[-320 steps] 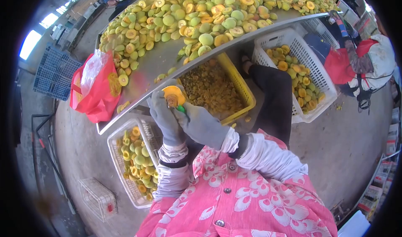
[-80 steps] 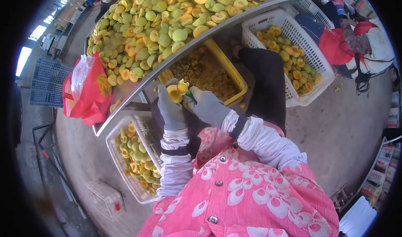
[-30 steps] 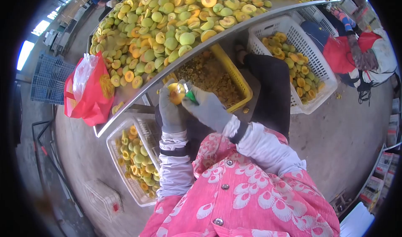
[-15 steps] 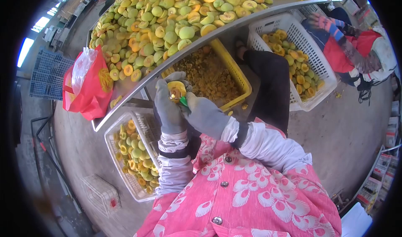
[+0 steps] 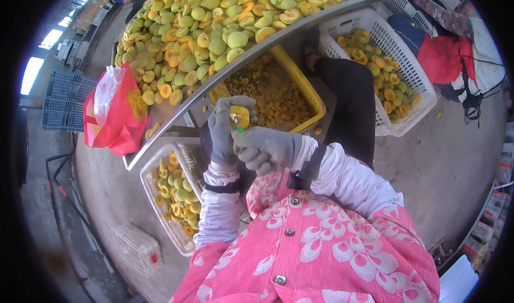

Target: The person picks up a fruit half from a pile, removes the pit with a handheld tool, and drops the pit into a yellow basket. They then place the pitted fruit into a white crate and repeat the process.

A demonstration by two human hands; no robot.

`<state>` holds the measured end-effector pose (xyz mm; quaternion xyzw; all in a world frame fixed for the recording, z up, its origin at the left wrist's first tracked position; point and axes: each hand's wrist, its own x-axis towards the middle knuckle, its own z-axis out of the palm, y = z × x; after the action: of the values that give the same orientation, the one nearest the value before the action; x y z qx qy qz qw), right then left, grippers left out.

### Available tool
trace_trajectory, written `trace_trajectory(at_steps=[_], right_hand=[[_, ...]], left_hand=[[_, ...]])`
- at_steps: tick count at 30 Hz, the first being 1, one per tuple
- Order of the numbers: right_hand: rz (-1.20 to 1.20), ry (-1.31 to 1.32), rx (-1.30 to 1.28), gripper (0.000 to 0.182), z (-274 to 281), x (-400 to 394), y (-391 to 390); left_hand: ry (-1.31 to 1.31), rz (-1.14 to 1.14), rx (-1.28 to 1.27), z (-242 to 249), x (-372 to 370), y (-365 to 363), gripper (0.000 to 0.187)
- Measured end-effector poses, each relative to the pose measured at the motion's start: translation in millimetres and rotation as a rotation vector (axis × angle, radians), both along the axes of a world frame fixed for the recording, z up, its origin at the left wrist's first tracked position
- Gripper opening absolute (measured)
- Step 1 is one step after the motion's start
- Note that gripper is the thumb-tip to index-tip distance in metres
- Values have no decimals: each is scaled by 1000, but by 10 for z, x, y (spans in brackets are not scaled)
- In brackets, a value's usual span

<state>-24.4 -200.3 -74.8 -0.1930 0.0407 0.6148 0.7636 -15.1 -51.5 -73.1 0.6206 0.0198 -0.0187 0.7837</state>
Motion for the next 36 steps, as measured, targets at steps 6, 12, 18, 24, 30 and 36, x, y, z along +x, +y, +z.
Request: trace_trajectory(at_steps=[6, 12, 18, 24, 30, 36], right_hand=[[-67, 51, 399, 32, -331, 86, -10], [-516, -148, -282, 25, -407, 54, 141], [-498, -571, -534, 14, -344, 295, 120], [-615, -855, -805, 22, -79, 167, 76], [-570, -1419, -1125, 23, -80, -205, 92], [-457, -1507, -1267, 27, -111, -190, 121]], left_hand=[[107, 231, -573, -465, 187, -64, 43], [-133, 192, 7, -319, 69, -120, 40], [-188, -66, 463, -337, -25, 393, 25], [-301, 8, 485, -165, -90, 190, 26], [-80, 155, -134, -322, -73, 205, 23], [-106, 268, -108, -192, -163, 79, 22]])
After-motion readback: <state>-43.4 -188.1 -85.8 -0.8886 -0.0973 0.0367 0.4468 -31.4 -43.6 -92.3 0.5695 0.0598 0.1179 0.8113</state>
